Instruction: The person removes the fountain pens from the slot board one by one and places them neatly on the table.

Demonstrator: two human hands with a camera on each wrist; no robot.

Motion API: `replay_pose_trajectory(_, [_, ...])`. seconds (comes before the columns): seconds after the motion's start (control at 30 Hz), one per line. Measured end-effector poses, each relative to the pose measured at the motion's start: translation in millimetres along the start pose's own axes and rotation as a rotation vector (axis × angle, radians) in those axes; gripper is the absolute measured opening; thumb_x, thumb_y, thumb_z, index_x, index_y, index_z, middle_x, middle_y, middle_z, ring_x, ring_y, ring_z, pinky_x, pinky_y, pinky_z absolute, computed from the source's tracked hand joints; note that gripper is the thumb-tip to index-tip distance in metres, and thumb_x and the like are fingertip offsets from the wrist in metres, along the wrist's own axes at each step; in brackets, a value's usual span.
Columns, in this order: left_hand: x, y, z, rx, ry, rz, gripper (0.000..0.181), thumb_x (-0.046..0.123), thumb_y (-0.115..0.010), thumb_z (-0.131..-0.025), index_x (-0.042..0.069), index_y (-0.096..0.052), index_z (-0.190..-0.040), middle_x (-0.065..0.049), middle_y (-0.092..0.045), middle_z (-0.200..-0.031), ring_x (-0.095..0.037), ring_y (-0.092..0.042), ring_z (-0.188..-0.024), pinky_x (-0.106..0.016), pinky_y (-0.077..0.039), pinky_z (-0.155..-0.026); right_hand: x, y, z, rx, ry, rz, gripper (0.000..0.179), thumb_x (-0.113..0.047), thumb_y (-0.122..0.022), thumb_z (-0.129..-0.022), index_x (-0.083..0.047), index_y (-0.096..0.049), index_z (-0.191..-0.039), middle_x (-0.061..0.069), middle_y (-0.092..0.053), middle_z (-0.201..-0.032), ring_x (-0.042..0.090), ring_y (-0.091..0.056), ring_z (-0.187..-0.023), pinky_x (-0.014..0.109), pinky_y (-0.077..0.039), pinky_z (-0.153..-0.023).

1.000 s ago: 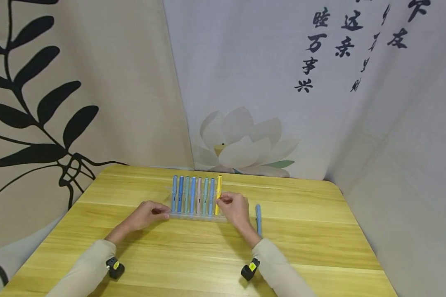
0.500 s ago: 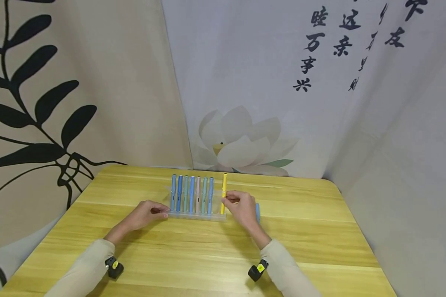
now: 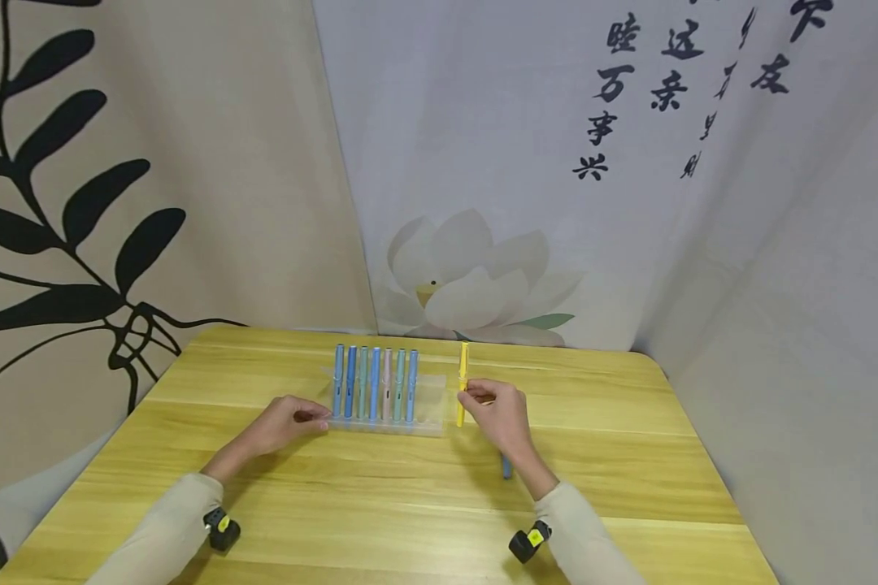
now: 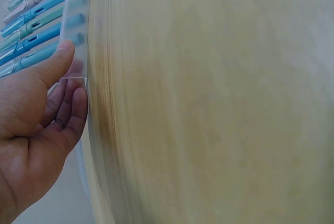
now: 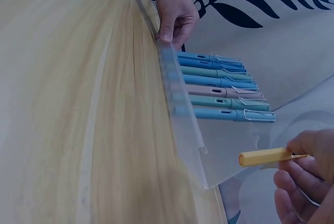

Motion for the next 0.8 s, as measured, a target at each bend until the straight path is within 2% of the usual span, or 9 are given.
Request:
replay_pose_trajectory(0.23, [-3.0, 0.4, -0.4, 0.002, 0.012, 0.000, 0.028, 0.019, -0.071, -0.098, 0.003, -0.075, -0.121, -0.009, -0.075, -0.116, -0.024, -0.070, -0.106, -0.041, -0.058, -0.090, 8, 14, 6.5, 0.021, -0.025, 0.012, 0.026, -0.025, -0.081, -0.090, -0.008, -0.079, -0.110, 0.004, -0.078, -0.096, 0.018, -0.072, -0.087, 0.028, -0.060, -0.076])
replay_pose_trajectory(0.47, [-2.6, -0.1, -0.7, 0.001, 0.000, 0.000, 0.029, 0.020, -0.070, -0.098, 0.002, -0.074, -0.121, -0.010, -0.075, -0.116, -0.025, -0.070, -0.105, -0.041, -0.059, -0.089, 16, 29, 14.9, 0.026, -0.072, 0.047, 0.025, -0.025, -0.080, -0.091, -0.008, -0.079, -0.110, 0.003, -0.078, -0.095, 0.019, -0.071, -0.089, 0.028, -0.059, -0.075])
replay_pose_trajectory(0.8, [-1.2, 0.7, -0.6, 0.000, -0.023, 0.014, 0.029, 0.019, -0.070, -0.098, 0.001, -0.074, -0.119, -0.013, -0.075, -0.115, -0.026, -0.070, -0.104, -0.042, -0.059, -0.088, 35, 47, 26.8, 0.059, -0.097, 0.125, 0.024, -0.028, -0.080, -0.090, -0.010, -0.080, -0.106, 0.002, -0.078, -0.092, 0.019, -0.072, -0.086, 0.028, -0.058, -0.072])
Point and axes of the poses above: each hand's wrist, its own z-axis away from the middle knuckle, its own y-axis out of the back of the hand, x = y × z, the point moved 9 cm from there along -z, towards the middle knuckle
